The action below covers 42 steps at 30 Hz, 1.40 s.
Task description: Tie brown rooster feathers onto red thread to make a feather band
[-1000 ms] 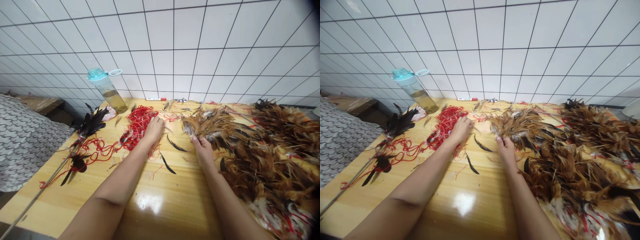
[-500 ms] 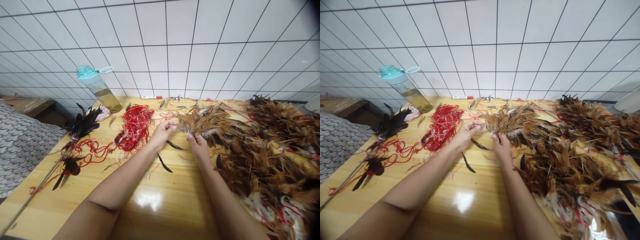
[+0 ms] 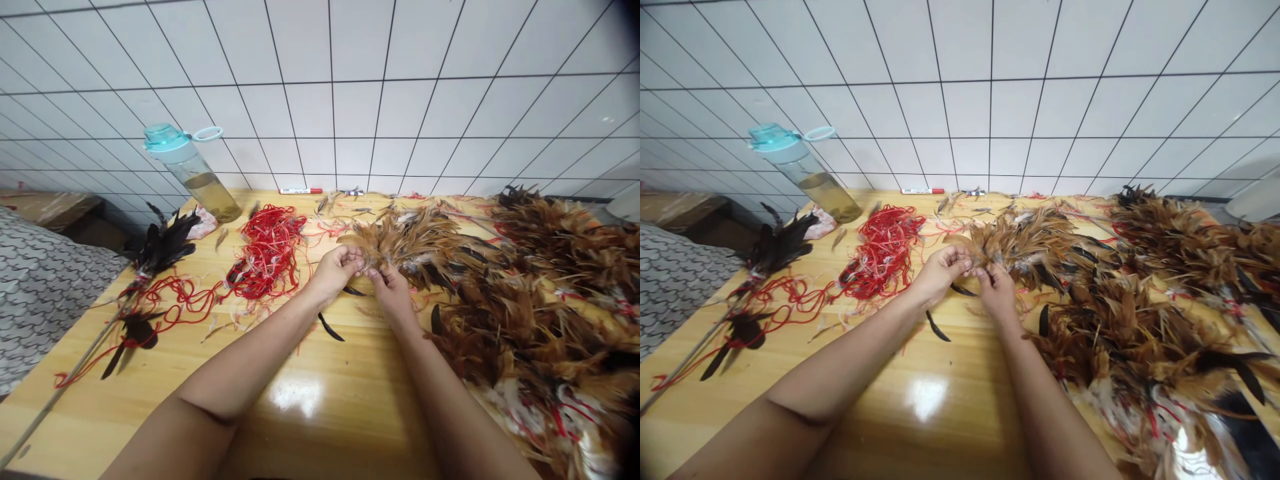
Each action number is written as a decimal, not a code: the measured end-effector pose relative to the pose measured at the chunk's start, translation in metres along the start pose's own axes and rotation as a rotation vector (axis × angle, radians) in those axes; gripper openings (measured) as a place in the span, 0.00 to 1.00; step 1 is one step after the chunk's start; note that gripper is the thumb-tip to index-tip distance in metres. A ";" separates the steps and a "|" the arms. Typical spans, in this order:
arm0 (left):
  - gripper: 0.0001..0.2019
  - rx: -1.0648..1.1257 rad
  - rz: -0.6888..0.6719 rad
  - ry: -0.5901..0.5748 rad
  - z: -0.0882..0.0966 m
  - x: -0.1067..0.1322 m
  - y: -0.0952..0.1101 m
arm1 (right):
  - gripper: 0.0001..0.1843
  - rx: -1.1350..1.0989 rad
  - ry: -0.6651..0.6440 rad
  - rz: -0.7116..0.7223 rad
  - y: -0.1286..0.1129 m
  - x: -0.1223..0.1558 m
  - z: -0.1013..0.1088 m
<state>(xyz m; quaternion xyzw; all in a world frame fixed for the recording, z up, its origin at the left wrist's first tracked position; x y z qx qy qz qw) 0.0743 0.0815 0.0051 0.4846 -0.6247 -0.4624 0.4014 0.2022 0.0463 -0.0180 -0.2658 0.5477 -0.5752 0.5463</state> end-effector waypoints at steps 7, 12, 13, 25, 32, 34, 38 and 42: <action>0.10 0.005 -0.059 0.058 0.006 -0.002 0.000 | 0.15 0.005 0.005 -0.046 0.007 0.000 0.001; 0.10 0.003 -0.038 0.048 0.003 -0.001 -0.005 | 0.15 0.007 -0.013 -0.049 0.005 0.000 -0.001; 0.10 0.000 -0.038 0.051 0.002 -0.001 -0.005 | 0.14 0.009 -0.013 -0.043 0.004 0.000 -0.001; 0.07 -0.197 -0.186 0.110 0.008 0.000 -0.002 | 0.12 0.021 -0.046 -0.002 0.005 -0.001 -0.006; 0.06 -0.205 -0.138 -0.016 -0.002 0.002 -0.003 | 0.11 0.068 -0.086 0.074 -0.001 0.000 -0.007; 0.09 -0.185 -0.116 -0.025 -0.003 0.002 -0.002 | 0.12 0.055 -0.069 0.087 -0.004 0.000 -0.007; 0.12 -0.138 -0.004 -0.103 -0.006 0.004 -0.005 | 0.12 0.055 -0.084 0.087 -0.005 -0.001 -0.008; 0.09 -0.234 -0.037 -0.156 -0.006 0.004 -0.003 | 0.12 0.106 -0.117 0.082 -0.004 -0.002 -0.010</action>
Point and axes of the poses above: each hand's wrist, its own x-axis away from the middle knuckle, its own z-axis out of the back of the hand, y = z × x, the point moved 8 cm from there along -x, towards the middle knuckle, and after that the axes turned 4 degrees about y, right-handed, at the moved point
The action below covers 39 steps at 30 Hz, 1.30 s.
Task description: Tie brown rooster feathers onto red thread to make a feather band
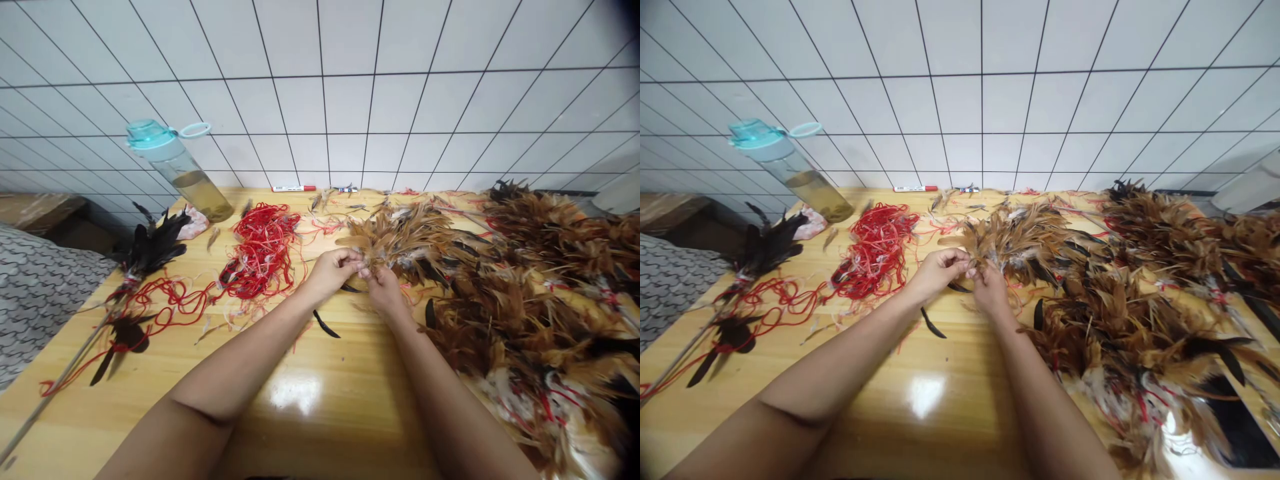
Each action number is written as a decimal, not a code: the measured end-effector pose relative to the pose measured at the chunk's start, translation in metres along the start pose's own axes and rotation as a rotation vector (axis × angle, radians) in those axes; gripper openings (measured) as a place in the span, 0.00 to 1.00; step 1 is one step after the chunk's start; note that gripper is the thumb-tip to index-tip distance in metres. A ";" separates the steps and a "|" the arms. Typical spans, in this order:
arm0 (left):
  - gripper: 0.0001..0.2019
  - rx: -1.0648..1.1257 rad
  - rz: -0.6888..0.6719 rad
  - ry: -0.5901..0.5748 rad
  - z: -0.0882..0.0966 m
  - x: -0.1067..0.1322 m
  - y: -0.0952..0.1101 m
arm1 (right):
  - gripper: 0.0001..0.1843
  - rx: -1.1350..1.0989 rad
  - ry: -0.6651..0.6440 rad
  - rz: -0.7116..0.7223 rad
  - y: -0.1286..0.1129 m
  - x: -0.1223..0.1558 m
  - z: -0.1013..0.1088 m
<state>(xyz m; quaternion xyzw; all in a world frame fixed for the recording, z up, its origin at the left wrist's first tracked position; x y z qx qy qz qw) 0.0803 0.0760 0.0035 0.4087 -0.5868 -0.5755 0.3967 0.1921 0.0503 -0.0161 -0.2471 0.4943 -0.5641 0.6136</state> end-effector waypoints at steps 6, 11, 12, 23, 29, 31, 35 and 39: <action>0.05 -0.320 -0.126 0.061 0.004 0.001 0.005 | 0.10 0.260 0.042 -0.022 0.001 0.005 0.003; 0.07 -0.398 -0.196 0.092 -0.001 0.006 0.010 | 0.12 0.439 0.093 -0.032 -0.003 0.011 0.006; 0.06 -0.391 -0.207 0.091 -0.003 0.007 0.010 | 0.12 0.457 0.111 -0.029 -0.004 0.012 0.006; 0.04 -0.371 -0.272 0.145 -0.002 0.010 0.011 | 0.16 0.462 0.104 -0.116 -0.013 0.018 0.003; 0.01 -0.323 -0.227 0.142 0.000 0.009 0.013 | 0.18 0.464 0.101 -0.052 -0.019 0.019 -0.002; 0.06 -0.326 -0.206 0.131 0.000 0.008 0.012 | 0.18 0.457 0.100 -0.019 -0.022 0.019 -0.003; 0.14 -0.178 -0.073 0.120 0.005 0.004 -0.002 | 0.15 0.434 0.052 0.013 -0.026 0.020 -0.006; 0.16 0.052 0.024 0.151 0.014 -0.003 -0.011 | 0.11 0.278 0.005 0.030 -0.025 0.016 -0.006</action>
Point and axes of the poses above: each hand's wrist, its own x-axis away from the middle knuckle, its own z-axis out of the back of the hand, y = z × x, the point moved 8 cm from there along -x, towards the middle knuckle, and after that the axes turned 4 degrees about y, right-handed, at the moved point
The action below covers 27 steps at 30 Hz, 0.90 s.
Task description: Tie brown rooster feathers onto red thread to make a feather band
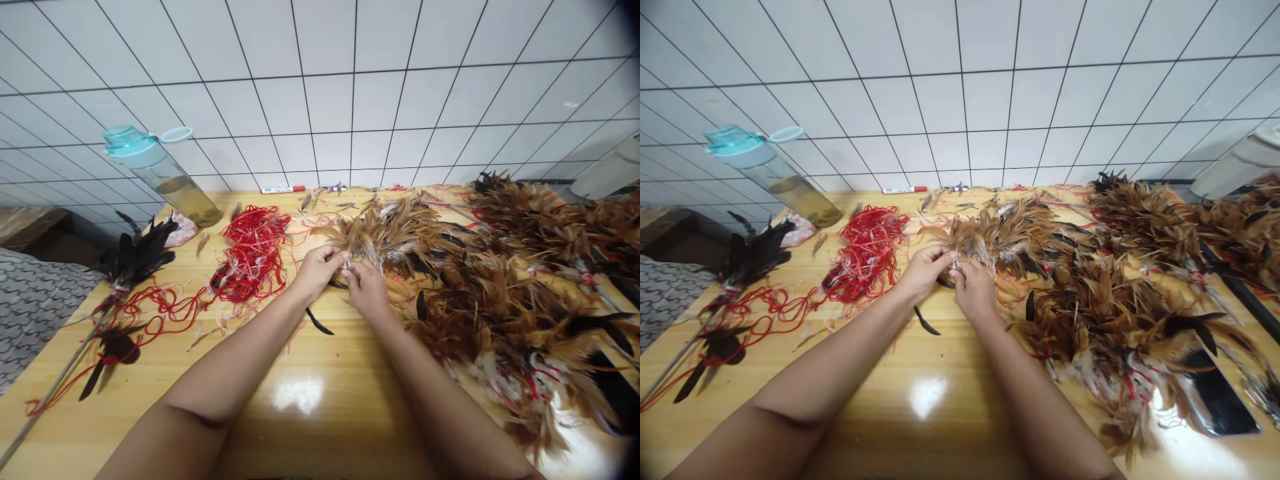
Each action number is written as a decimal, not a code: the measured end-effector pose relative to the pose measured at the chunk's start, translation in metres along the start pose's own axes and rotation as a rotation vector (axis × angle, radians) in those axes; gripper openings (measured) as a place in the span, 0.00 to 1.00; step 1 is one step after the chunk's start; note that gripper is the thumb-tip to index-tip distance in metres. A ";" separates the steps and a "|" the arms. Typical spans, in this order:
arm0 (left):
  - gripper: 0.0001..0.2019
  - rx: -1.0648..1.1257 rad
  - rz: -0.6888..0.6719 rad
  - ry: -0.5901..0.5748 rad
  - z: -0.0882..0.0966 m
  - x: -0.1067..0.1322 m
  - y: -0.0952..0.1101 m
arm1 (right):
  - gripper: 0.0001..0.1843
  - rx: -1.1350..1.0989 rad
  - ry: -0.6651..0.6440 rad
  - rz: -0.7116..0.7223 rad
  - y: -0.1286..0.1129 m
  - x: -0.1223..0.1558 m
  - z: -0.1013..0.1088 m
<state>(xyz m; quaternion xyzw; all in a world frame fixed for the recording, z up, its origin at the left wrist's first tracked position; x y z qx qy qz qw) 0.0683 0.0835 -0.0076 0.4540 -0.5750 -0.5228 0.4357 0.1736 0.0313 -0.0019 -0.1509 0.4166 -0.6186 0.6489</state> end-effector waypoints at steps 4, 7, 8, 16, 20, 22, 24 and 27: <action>0.16 0.111 0.045 0.009 0.004 -0.005 0.000 | 0.12 -0.294 0.055 -0.089 0.014 -0.007 0.006; 0.16 0.109 0.047 -0.016 0.002 -0.005 -0.001 | 0.13 -0.457 0.061 -0.183 0.026 -0.010 0.006; 0.16 0.093 0.037 -0.024 0.001 -0.005 -0.001 | 0.13 -0.495 0.050 -0.202 0.028 -0.011 0.005; 0.12 -0.012 -0.098 -0.021 -0.004 -0.001 0.005 | 0.13 -0.652 -0.008 -0.274 0.036 -0.013 -0.003; 0.10 -0.062 -0.149 -0.007 -0.003 -0.001 0.007 | 0.14 -0.707 -0.028 -0.322 0.037 -0.012 -0.001; 0.09 -0.097 -0.153 -0.029 -0.005 -0.001 0.006 | 0.15 -0.726 -0.047 -0.344 0.036 -0.012 0.000; 0.08 -0.104 -0.152 -0.067 -0.008 -0.001 0.006 | 0.16 -0.728 -0.076 -0.363 0.035 -0.011 0.001; 0.08 -0.074 -0.177 -0.098 -0.013 -0.001 0.008 | 0.17 -0.712 -0.091 -0.380 0.037 -0.010 0.002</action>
Point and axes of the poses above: each hand's wrist, its own x-axis away from the middle knuckle, its own z-axis out of the back of the hand, y = z × x, the point moved 8 cm from there along -x, towards the middle knuckle, and after that the axes turned 4 degrees about y, right-handed, at the moved point
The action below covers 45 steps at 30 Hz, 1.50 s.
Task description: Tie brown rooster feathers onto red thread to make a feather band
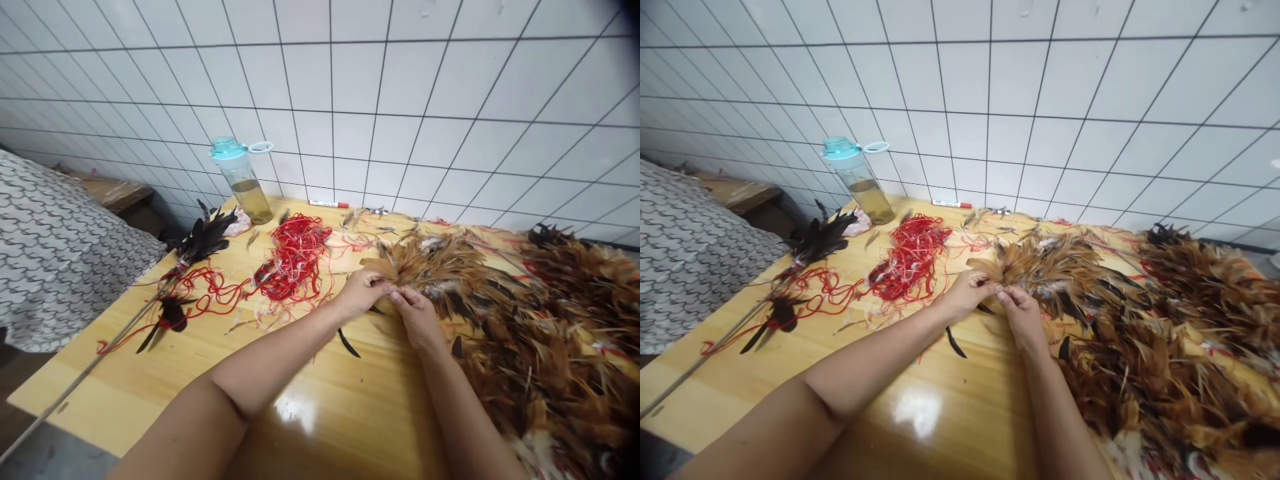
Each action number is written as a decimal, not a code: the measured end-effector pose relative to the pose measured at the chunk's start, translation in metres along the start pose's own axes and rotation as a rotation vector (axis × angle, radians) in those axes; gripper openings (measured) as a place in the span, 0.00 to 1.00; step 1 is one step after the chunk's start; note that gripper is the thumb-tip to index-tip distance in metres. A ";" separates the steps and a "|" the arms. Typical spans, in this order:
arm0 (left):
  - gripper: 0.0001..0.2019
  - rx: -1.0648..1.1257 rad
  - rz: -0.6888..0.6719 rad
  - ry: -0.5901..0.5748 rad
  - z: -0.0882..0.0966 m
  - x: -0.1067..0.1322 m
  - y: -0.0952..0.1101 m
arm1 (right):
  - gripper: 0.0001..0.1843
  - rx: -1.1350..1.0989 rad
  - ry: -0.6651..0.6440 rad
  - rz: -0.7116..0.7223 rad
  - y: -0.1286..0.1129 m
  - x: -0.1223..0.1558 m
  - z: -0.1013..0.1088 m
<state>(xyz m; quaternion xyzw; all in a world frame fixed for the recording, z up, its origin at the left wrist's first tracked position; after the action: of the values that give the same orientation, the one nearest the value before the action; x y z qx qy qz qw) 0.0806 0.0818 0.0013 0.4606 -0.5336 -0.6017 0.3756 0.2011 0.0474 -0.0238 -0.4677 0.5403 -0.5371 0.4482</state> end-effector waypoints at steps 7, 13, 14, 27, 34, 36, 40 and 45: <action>0.09 0.109 -0.013 -0.050 -0.009 0.001 0.005 | 0.19 0.008 -0.028 -0.014 0.008 -0.002 0.003; 0.08 0.120 0.030 -0.048 -0.009 0.001 0.004 | 0.20 0.063 -0.078 0.005 0.007 0.000 -0.001; 0.08 0.119 0.031 -0.048 -0.009 0.001 0.004 | 0.20 0.083 -0.079 0.014 0.007 0.000 -0.001; 0.10 0.178 0.002 -0.062 -0.016 0.005 0.012 | 0.19 0.050 -0.047 0.064 0.013 -0.002 0.002; 0.10 0.042 -0.007 0.025 -0.009 0.005 0.008 | 0.21 -0.020 0.021 -0.019 0.016 -0.002 0.005; 0.11 -0.034 -0.010 0.040 -0.007 0.005 0.006 | 0.22 -0.028 0.031 -0.039 0.016 -0.002 0.006; 0.11 0.055 0.006 0.026 -0.008 0.002 0.001 | 0.22 -0.045 0.018 -0.058 0.016 -0.002 0.005; 0.11 -0.062 -0.071 0.009 -0.010 0.003 0.006 | 0.23 -0.078 0.048 -0.050 0.018 -0.004 0.009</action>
<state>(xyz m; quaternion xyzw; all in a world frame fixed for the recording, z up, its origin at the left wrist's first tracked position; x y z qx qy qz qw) 0.0889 0.0750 0.0067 0.4700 -0.4965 -0.6288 0.3704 0.2098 0.0492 -0.0417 -0.4851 0.5595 -0.5378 0.4029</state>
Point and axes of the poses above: each hand's wrist, its own x-axis away from the middle knuckle, its own z-axis out of the back of the hand, y = z × x, the point moved 8 cm from there along -x, towards the middle knuckle, and after that the axes turned 4 degrees about y, right-handed, at the moved point
